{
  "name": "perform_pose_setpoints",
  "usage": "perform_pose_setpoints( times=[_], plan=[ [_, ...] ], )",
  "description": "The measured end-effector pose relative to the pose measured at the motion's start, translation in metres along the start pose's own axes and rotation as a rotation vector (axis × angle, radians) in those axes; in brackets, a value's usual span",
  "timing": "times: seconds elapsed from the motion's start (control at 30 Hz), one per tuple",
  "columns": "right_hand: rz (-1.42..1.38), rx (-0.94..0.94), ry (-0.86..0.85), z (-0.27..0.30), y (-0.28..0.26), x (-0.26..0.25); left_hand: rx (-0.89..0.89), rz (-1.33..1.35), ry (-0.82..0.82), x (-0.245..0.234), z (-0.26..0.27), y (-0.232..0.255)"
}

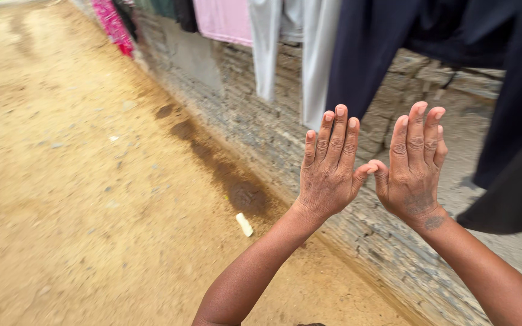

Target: The person picks up pairs of pants from the ground, shakes them out, and hangs them on a clothesline outdoors.

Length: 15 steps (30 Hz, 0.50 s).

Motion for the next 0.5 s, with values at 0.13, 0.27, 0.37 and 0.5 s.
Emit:
perform_pose_setpoints(
  times=[0.13, 0.27, 0.37, 0.5],
  plan=[
    [-0.139, -0.06, -0.004, -0.016, -0.041, 0.027, -0.058, -0.079, -0.014, -0.024, 0.025, -0.039],
    [-0.275, -0.12, -0.026, -0.03, -0.08, 0.056, -0.144, -0.163, -0.035, -0.046, 0.05, -0.075],
    [-0.345, -0.146, -0.047, -0.043, -0.11, 0.077, -0.218, -0.236, -0.093, -0.06, 0.066, -0.1],
    [-0.466, -0.192, -0.065, -0.058, -0.148, 0.104, -0.308, -0.293, -0.102, -0.08, 0.086, -0.13]
  ],
)
Point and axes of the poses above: each hand's wrist, its own z-axis away from the middle knuckle, its own x-axis out of the palm, y = z × x, the point moved 4 cm from there along -z, towards the middle knuckle, and after that the axes turned 3 degrees about -y, right-handed, at the moved point
